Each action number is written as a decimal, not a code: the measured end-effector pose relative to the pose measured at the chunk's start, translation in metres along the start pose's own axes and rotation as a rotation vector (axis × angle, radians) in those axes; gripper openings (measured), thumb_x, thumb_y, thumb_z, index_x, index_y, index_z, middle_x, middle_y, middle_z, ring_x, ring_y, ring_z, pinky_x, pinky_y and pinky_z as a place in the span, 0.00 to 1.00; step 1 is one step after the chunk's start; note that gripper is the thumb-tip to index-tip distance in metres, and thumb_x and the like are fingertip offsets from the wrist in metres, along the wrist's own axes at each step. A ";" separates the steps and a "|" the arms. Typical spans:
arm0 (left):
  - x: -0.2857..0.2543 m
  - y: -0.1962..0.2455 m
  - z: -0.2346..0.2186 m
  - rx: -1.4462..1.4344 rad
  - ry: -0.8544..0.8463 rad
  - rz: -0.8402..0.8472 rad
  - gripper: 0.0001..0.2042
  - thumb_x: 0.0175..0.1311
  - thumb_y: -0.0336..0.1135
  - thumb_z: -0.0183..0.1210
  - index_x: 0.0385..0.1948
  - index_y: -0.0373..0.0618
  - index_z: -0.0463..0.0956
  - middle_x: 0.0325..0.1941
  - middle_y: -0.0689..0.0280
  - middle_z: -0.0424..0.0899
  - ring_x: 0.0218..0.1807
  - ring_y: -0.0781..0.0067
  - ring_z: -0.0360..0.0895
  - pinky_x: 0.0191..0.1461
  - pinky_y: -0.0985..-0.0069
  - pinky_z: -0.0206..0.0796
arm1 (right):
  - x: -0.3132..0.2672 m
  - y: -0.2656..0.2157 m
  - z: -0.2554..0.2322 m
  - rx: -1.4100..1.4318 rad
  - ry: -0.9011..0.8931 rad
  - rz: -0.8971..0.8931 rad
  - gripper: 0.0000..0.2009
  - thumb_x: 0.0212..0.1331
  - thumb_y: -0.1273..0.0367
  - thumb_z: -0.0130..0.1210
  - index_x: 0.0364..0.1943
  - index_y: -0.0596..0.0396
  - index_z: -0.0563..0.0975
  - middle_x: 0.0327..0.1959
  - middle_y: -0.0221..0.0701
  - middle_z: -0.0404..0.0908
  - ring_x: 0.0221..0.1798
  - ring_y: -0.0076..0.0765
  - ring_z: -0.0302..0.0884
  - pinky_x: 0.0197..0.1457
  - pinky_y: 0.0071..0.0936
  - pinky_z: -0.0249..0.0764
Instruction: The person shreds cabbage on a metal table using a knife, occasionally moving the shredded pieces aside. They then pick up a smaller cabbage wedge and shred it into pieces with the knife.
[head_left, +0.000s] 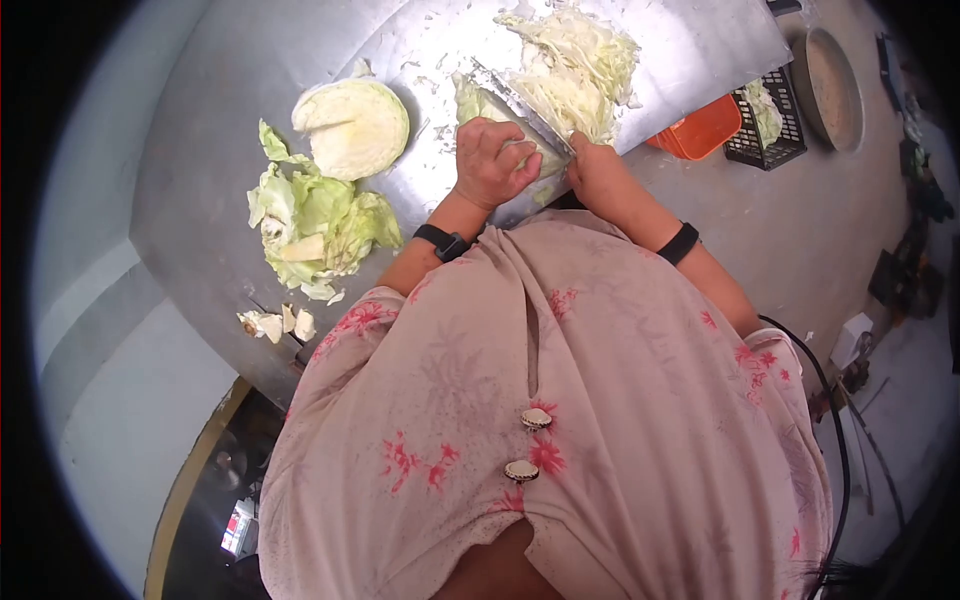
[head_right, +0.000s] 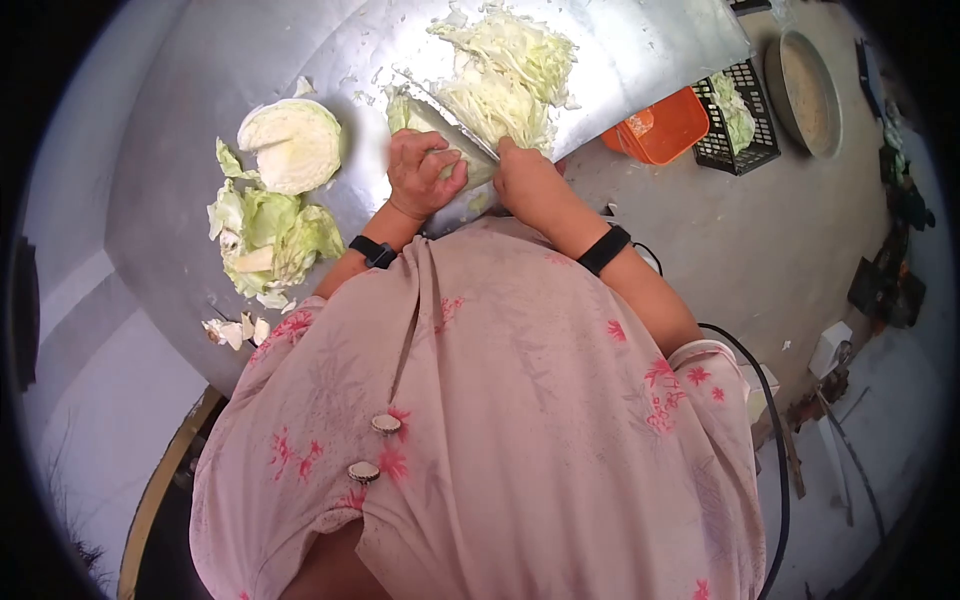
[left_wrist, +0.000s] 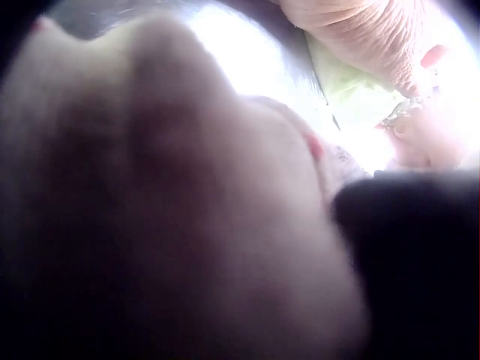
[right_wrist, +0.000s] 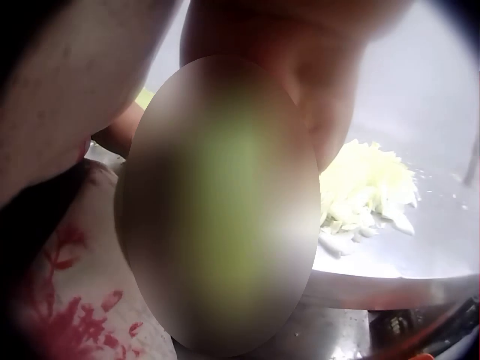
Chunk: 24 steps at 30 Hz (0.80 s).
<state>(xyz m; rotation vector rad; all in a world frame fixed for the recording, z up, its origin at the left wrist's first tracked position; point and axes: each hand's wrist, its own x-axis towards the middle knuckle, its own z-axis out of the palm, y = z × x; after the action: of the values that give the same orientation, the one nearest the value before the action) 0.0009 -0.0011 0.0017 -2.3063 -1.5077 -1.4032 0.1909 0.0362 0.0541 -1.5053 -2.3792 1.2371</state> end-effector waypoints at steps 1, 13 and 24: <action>0.000 0.000 0.000 0.001 -0.001 -0.004 0.12 0.43 0.32 0.68 0.29 0.56 0.75 0.38 0.69 0.74 0.42 0.63 0.68 0.46 0.67 0.65 | 0.001 0.005 -0.005 -0.011 0.009 0.014 0.07 0.54 0.77 0.50 0.35 0.66 0.68 0.25 0.60 0.77 0.34 0.66 0.79 0.40 0.53 0.75; 0.002 0.004 -0.002 -0.009 -0.004 -0.038 0.13 0.41 0.32 0.67 0.29 0.53 0.74 0.38 0.69 0.74 0.42 0.63 0.70 0.47 0.65 0.62 | -0.036 -0.049 -0.037 0.012 -0.094 0.012 0.07 0.57 0.75 0.48 0.37 0.65 0.66 0.22 0.58 0.77 0.31 0.65 0.79 0.36 0.53 0.75; -0.001 0.004 0.001 0.026 0.032 -0.047 0.15 0.35 0.30 0.67 0.27 0.51 0.73 0.36 0.65 0.72 0.41 0.58 0.70 0.47 0.63 0.62 | -0.042 -0.053 -0.034 0.069 -0.138 0.076 0.09 0.56 0.75 0.47 0.40 0.63 0.65 0.25 0.59 0.78 0.32 0.66 0.79 0.37 0.57 0.73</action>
<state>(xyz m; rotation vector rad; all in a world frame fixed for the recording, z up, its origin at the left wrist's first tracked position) 0.0043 -0.0027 0.0019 -2.2369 -1.5721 -1.4152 0.1888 0.0126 0.1262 -1.5507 -2.3544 1.4692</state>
